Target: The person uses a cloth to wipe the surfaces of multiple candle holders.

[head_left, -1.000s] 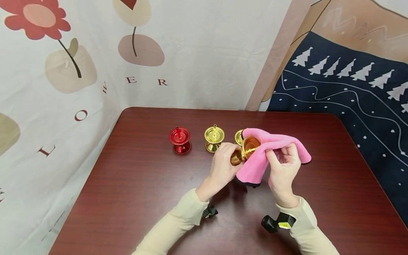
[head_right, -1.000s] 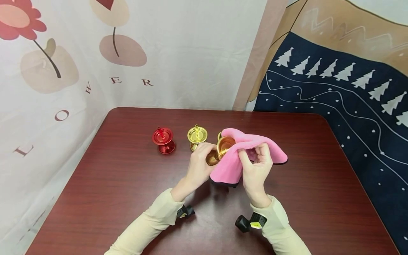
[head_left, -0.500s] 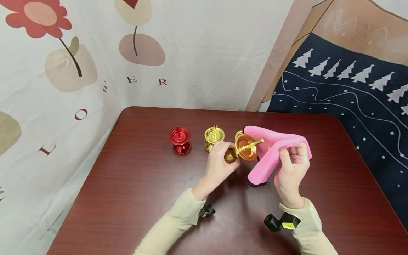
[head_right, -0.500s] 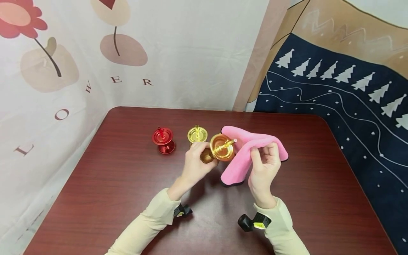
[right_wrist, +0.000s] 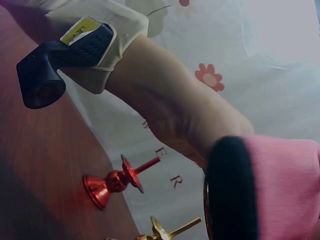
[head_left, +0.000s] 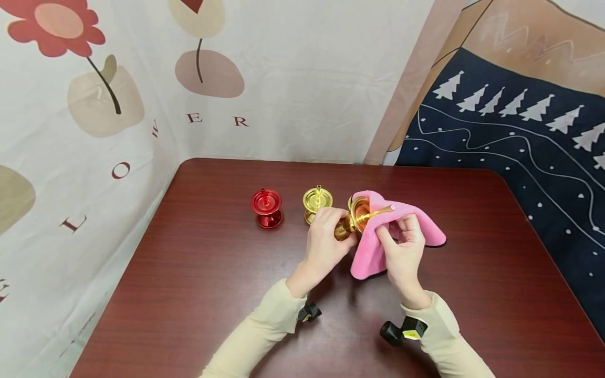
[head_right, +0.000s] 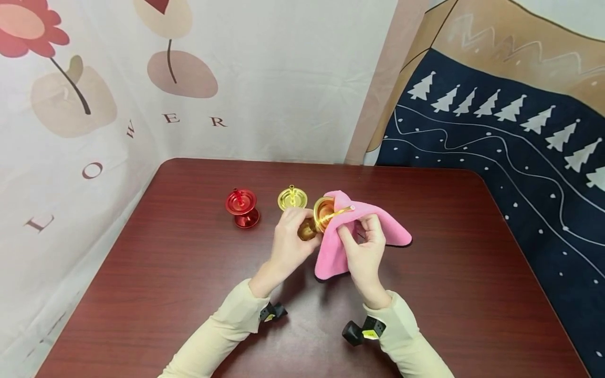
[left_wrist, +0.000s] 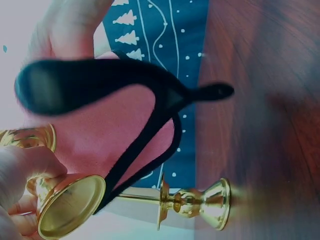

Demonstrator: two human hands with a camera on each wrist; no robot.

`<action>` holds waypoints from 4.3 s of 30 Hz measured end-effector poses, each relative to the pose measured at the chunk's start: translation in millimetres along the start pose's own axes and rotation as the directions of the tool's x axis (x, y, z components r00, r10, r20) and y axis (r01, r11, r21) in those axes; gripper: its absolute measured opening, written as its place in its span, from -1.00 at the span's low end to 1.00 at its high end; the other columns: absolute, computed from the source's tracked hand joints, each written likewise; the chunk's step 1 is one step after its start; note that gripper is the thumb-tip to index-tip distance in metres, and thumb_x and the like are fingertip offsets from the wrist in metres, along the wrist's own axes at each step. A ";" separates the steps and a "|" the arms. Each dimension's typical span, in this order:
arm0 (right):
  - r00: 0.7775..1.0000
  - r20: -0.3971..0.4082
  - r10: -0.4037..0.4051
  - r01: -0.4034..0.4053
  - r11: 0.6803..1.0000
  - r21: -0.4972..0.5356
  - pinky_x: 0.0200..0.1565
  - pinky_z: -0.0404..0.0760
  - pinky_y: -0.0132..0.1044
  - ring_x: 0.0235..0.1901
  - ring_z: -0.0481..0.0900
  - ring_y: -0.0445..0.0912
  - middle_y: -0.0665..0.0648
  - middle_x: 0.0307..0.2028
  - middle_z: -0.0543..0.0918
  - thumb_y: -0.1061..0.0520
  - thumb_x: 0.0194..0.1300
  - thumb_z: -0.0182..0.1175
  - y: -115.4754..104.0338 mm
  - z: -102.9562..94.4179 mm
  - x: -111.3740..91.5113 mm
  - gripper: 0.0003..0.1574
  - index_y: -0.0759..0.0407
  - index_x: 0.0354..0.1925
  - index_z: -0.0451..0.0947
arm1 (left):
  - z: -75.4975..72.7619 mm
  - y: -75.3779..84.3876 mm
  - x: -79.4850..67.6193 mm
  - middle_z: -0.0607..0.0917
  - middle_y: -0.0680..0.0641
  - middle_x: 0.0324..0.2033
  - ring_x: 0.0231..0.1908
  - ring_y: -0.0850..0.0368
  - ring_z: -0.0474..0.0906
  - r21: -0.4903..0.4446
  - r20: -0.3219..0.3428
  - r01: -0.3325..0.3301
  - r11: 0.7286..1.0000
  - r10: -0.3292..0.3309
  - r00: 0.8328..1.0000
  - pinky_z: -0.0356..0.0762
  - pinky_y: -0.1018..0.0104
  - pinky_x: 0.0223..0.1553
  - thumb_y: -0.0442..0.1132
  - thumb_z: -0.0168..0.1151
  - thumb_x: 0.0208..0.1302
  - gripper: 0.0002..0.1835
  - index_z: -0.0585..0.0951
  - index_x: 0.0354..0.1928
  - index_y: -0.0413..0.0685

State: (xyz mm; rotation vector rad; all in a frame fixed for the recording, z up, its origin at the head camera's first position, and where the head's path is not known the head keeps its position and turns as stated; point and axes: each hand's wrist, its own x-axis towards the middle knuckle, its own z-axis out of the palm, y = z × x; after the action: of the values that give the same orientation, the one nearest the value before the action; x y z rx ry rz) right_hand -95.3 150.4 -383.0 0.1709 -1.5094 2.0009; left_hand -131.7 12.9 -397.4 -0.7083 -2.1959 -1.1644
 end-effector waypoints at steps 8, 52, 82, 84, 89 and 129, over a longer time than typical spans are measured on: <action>0.998 -0.058 -0.033 0.037 0.996 0.076 -0.28 0.47 -0.41 -0.35 0.55 -0.18 0.07 -0.31 0.70 0.61 0.00 0.10 0.7 2.6 3.7 -0.64 0.27 -0.29 0.52 | 2.2 -1.4 -2.9 0.61 -0.05 -0.38 -0.24 0.06 0.48 0.020 0.009 -0.017 1.000 0.017 1.000 0.43 0.23 -0.19 -0.32 0.44 -0.28 -0.65 0.59 -0.32 -0.17; 0.674 0.423 -0.605 0.691 0.315 -0.650 -0.31 0.22 0.10 -0.30 0.41 0.22 0.27 -0.34 0.55 0.26 0.05 0.07 -3.4 2.6 2.8 -0.86 0.27 -0.48 0.58 | 8.0 -12.6 -5.2 0.65 -0.11 -0.41 -0.29 0.00 0.50 -0.086 -0.103 0.111 0.990 -0.119 0.987 0.44 0.17 -0.23 -0.35 0.44 -0.28 -0.65 0.57 -0.34 -0.26; 0.704 0.463 -0.539 0.710 0.558 -0.430 0.01 0.41 -0.34 -0.27 0.48 0.25 0.36 -0.31 0.62 0.29 0.24 0.07 -3.7 -8.2 14.6 -0.76 0.28 -0.41 0.68 | 4.0 -14.5 -6.5 0.65 -0.12 -0.42 -0.31 0.00 0.50 -0.141 -0.162 0.071 0.988 -0.093 0.982 0.46 0.20 -0.28 -0.32 0.42 -0.25 -0.66 0.57 -0.34 -0.25; 0.710 0.432 -0.556 0.704 0.544 -0.456 -0.01 0.41 -0.35 -0.29 0.48 0.25 0.36 -0.34 0.61 0.35 0.16 0.08 -3.9 -10.5 19.9 -0.78 0.27 -0.45 0.67 | 2.9 -14.4 -7.1 0.65 -0.11 -0.42 -0.31 0.00 0.51 -0.142 -0.147 0.064 0.988 -0.085 0.985 0.47 0.20 -0.29 -0.31 0.42 -0.26 -0.66 0.58 -0.33 -0.24; 0.738 0.382 -0.556 0.668 0.523 -0.529 0.01 0.39 -0.44 -0.26 0.46 0.22 0.33 -0.32 0.60 0.29 0.18 0.16 -4.8 -15.7 29.8 -0.84 0.23 -0.42 0.68 | -0.1 -12.7 -6.7 0.66 -0.09 -0.42 -0.31 0.01 0.50 -0.157 -0.096 0.061 0.986 -0.077 0.992 0.45 0.20 -0.27 -0.30 0.43 -0.26 -0.66 0.60 -0.33 -0.22; 0.654 0.611 -0.447 0.756 0.348 -0.554 -0.07 0.56 -0.21 -0.22 0.44 0.17 0.29 -0.25 0.56 0.24 0.25 0.14 -53.3 -4.9 22.2 -0.81 0.18 -0.25 0.69 | -13.9 9.4 7.6 0.64 -0.06 -0.44 -0.31 0.04 0.46 -0.201 -0.126 0.021 0.979 -0.047 0.991 0.40 0.25 -0.26 -0.34 0.41 -0.24 -0.69 0.60 -0.33 -0.22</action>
State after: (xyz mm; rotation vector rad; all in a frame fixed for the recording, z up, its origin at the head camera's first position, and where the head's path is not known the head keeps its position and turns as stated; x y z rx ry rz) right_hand -82.9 172.0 -330.7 0.6636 -2.0078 0.5747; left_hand -127.7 7.0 -380.4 -0.6581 -2.0095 -1.4226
